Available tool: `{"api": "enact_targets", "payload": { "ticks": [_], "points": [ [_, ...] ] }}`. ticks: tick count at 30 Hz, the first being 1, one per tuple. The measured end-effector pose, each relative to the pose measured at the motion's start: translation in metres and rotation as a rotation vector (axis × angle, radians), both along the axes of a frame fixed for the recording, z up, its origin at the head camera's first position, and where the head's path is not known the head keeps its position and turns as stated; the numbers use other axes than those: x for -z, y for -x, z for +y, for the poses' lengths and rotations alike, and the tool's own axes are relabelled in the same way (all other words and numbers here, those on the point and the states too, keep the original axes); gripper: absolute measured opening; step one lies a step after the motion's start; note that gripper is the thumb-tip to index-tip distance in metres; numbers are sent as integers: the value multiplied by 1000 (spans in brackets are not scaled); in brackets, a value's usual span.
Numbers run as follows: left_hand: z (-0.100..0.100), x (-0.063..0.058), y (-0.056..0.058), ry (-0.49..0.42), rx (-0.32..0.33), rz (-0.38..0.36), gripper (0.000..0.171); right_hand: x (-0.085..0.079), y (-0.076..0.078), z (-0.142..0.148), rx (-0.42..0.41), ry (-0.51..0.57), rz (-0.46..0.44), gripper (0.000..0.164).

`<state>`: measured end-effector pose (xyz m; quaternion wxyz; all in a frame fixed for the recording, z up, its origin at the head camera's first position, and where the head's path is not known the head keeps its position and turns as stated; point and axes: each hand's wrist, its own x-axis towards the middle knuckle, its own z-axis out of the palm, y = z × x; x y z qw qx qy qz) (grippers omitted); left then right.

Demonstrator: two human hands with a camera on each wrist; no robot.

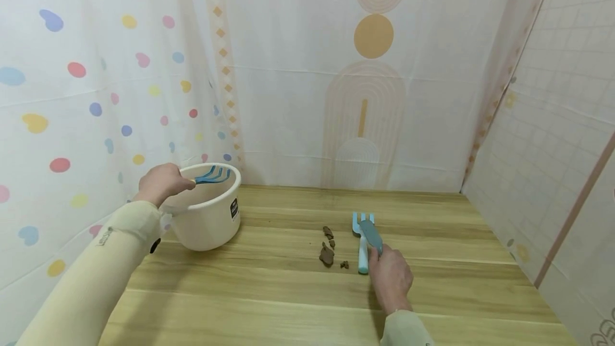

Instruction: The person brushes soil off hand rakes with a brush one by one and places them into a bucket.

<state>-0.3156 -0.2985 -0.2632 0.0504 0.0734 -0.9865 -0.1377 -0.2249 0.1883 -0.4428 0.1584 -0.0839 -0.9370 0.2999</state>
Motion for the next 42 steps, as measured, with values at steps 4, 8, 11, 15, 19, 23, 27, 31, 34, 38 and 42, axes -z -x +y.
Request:
{"api": "enact_targets", "payload": {
  "ticks": [4,8,11,15,19,23,27,31,34,38,42],
  "points": [
    [-3,4,5,-18,3,0,34,0,2,1,3,-4,-6,32],
    [-7,9,9,-64,16,-4,42,0,4,0,9,-11,-8,33],
    [-10,11,11,-111,31,-14,49,-1,5,1,9,-12,-3,32],
    [-14,15,13,-165,36,-25,55,-3,6,2,7,-12,4,33],
    [-17,19,14,-235,27,-17,63,-3,6,2,3,-14,4,33],
    [-19,21,15,-265,22,-20,64,-2,6,4,8,-15,11,32],
    [-19,22,19,-241,37,-42,59,-2,6,5,13,-9,9,31],
    [-21,25,25,-218,41,-77,56,-3,6,5,5,-8,4,31],
    [-23,27,29,-200,40,-103,55,-3,7,4,4,-10,6,32],
    [-23,28,30,-178,46,-123,50,-3,8,3,12,-20,10,32],
    [-21,28,30,-166,39,-142,44,-3,9,3,14,-30,4,32]
  ]
}}
